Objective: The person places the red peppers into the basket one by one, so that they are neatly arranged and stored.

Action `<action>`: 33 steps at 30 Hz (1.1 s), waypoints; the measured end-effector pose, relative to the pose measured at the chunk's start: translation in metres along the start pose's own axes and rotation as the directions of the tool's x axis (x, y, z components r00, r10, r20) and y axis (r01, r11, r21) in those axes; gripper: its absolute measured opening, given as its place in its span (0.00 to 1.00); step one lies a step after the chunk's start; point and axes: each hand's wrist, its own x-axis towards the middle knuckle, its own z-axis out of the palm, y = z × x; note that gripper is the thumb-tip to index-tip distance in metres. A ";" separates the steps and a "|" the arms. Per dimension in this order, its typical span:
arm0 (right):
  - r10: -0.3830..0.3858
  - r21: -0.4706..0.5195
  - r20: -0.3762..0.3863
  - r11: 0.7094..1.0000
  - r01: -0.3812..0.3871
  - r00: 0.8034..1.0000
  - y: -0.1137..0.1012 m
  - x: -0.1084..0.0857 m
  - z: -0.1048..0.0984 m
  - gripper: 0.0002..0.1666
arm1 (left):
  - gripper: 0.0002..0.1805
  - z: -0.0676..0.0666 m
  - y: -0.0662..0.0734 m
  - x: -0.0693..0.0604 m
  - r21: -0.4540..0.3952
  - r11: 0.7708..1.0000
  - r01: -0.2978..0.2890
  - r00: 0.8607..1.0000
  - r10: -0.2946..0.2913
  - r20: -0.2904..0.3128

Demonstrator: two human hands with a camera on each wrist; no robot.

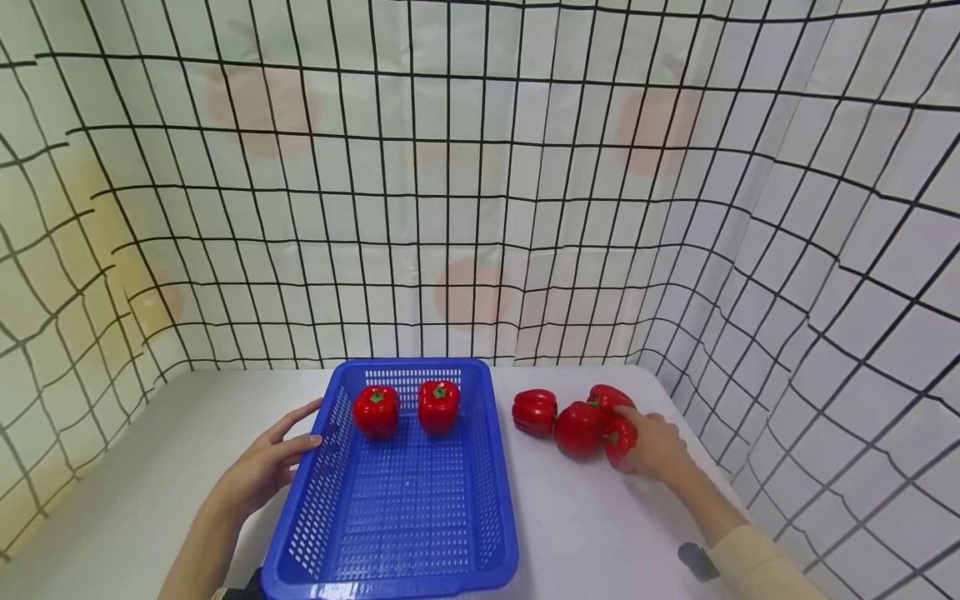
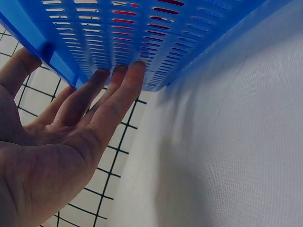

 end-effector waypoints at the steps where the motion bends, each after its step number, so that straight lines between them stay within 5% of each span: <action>1: 0.013 -0.004 0.002 1.000 -0.013 1.000 0.000 0.000 0.001 0.52 | 0.42 0.000 0.000 0.000 -0.003 1.000 0.001 1.000 -0.001 0.002; 7: 0.069 -0.042 -0.001 0.997 -0.069 0.998 0.003 -0.004 0.000 0.51 | 0.41 0.005 0.001 0.004 -0.021 1.000 -0.001 1.000 0.001 0.023; 18: 0.058 -0.044 -0.012 0.997 -0.059 0.998 0.004 0.001 0.004 0.50 | 0.42 0.003 0.000 0.003 -0.021 1.000 0.007 1.000 -0.007 0.011; 33: -0.037 -0.053 -0.043 0.998 0.035 0.998 -0.011 -0.003 -0.014 0.44 | 0.42 -0.001 0.000 0.001 -0.024 1.000 0.012 1.000 -0.012 -0.001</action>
